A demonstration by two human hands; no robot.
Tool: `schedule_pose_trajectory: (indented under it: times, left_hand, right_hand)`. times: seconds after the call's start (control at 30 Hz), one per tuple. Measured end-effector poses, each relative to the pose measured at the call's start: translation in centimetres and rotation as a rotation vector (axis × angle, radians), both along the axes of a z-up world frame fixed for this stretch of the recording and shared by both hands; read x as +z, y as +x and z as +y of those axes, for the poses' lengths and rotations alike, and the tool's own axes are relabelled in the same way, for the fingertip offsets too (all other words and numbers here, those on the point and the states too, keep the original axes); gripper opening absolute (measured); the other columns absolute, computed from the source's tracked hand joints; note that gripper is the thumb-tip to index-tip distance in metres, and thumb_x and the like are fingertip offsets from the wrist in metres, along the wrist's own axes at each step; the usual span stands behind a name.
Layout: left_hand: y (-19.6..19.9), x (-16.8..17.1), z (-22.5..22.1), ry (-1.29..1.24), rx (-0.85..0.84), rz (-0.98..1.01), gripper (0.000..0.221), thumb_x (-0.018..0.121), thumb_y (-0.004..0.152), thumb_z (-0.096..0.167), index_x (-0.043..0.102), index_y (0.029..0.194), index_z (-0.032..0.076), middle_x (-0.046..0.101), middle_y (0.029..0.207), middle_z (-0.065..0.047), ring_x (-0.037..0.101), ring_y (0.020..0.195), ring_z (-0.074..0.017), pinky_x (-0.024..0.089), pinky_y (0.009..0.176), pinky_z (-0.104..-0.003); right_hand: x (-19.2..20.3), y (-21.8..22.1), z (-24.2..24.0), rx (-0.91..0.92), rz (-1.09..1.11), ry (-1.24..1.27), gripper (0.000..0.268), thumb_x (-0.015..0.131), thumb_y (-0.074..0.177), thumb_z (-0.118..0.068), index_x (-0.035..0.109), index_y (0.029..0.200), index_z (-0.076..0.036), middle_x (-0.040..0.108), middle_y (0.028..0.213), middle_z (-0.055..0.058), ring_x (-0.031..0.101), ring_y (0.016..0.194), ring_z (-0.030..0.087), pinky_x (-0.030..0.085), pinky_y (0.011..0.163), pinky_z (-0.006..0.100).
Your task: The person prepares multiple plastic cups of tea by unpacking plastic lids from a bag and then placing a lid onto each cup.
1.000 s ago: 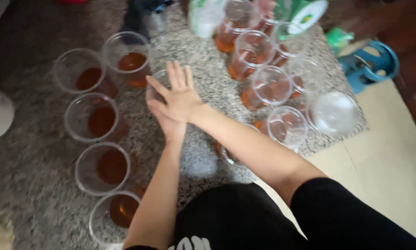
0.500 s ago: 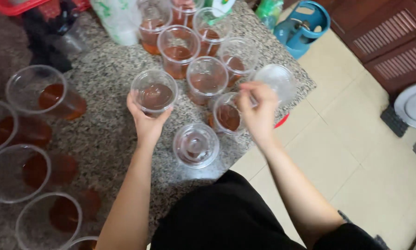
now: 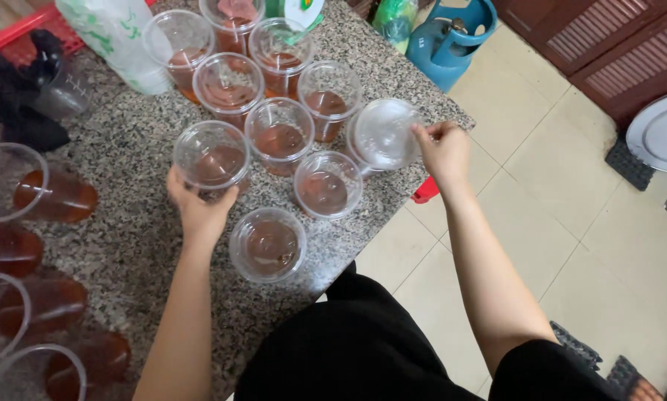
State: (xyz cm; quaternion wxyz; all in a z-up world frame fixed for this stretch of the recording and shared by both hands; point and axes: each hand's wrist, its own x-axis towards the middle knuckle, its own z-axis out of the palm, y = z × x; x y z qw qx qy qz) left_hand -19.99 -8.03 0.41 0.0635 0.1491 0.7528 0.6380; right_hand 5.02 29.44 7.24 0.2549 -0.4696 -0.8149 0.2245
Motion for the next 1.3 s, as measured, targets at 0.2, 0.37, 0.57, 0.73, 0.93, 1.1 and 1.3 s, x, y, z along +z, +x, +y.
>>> schedule_pose_trajectory:
  times: [0.2, 0.37, 0.57, 0.73, 0.93, 1.1, 1.3]
  left_hand:
    - [1.4, 2.4, -0.7, -0.262, 0.419, 0.007, 0.1, 0.095, 0.088, 0.011, 0.021, 0.156, 0.017, 0.001, 0.159, -0.018, 0.012, 0.155, -0.0554, 0.012, 0.121, -0.082]
    - [7.0, 12.4, 2.8, -0.173, 0.428, 0.42, 0.088, 0.074, 0.09, -0.011, 0.016, 0.153, 0.008, 0.014, 0.154, -0.022, 0.029, 0.141, -0.0446, 0.037, 0.117, -0.061]
    - [11.2, 15.9, 8.2, 0.046, 0.262, 0.372, 0.059, 0.069, 0.089, -0.008, 0.044, 0.14, 0.006, 0.045, 0.129, -0.013, 0.05, 0.115, -0.0275, 0.047, 0.097, -0.04]
    - [12.7, 17.8, 9.7, 0.22, -0.065, -0.041, 0.038, 0.068, 0.101, 0.018, 0.061, 0.137, 0.007, 0.068, 0.132, -0.016, 0.071, 0.111, -0.026, 0.057, 0.096, -0.04]
    - [12.8, 19.1, 6.5, 0.602, -0.432, -0.698, 0.092, 0.039, 0.094, 0.076, 0.035, 0.164, 0.018, 0.051, 0.158, -0.019, 0.064, 0.127, -0.0385, 0.057, 0.095, -0.063]
    - [14.6, 17.9, 4.2, 1.017, -0.585, -0.737, 0.098, 0.058, 0.093, 0.064, 0.015, 0.171, 0.022, 0.045, 0.157, -0.02, 0.061, 0.126, -0.0435, 0.049, 0.092, -0.081]
    - [17.2, 15.2, 1.5, 0.958, -0.383, -0.601, 0.108, 0.064, 0.088, 0.067, 0.011, 0.171, 0.023, 0.035, 0.16, -0.022, 0.048, 0.138, -0.0491, 0.041, 0.095, -0.085]
  right_hand:
    - [1.6, -0.3, 0.8, -0.008, -0.047, -0.08, 0.034, 0.086, 0.092, -0.049, 0.079, 0.082, -0.016, 0.074, 0.075, 0.009, 0.075, 0.08, 0.036, 0.055, 0.07, 0.042]
    - [4.9, -1.0, 0.1, 0.068, 0.099, -0.1, 0.033, 0.085, 0.094, -0.028, 0.074, 0.076, -0.002, 0.064, 0.063, 0.002, 0.054, 0.052, 0.013, 0.05, 0.052, 0.03]
    - [6.9, -1.9, 0.2, 0.108, 0.324, -0.254, 0.026, 0.085, 0.095, -0.026, 0.076, 0.081, -0.007, 0.065, 0.064, 0.0, 0.051, 0.058, 0.007, 0.045, 0.055, 0.023]
    - [11.2, -4.7, -5.1, 0.295, 0.375, -0.253, 0.018, 0.089, 0.093, -0.023, 0.079, 0.085, -0.01, 0.064, 0.063, -0.002, 0.054, 0.064, 0.005, 0.045, 0.061, 0.021]
    - [12.2, -7.4, -12.0, 0.636, 0.402, -0.173, 0.012, 0.086, 0.094, -0.024, 0.08, 0.091, -0.014, 0.072, 0.075, 0.006, 0.063, 0.073, 0.017, 0.052, 0.074, 0.031]
    - [13.1, -8.4, -16.5, 0.985, 0.421, 0.052, 0.007, 0.076, 0.099, -0.018, 0.078, 0.094, -0.014, 0.073, 0.083, 0.006, 0.071, 0.087, 0.031, 0.054, 0.084, 0.041]
    - [13.8, -8.7, -18.3, 1.183, 0.427, 0.108, 0.011, 0.068, 0.106, -0.019, 0.077, 0.106, -0.012, 0.073, 0.084, 0.002, 0.072, 0.085, 0.025, 0.057, 0.082, 0.038]
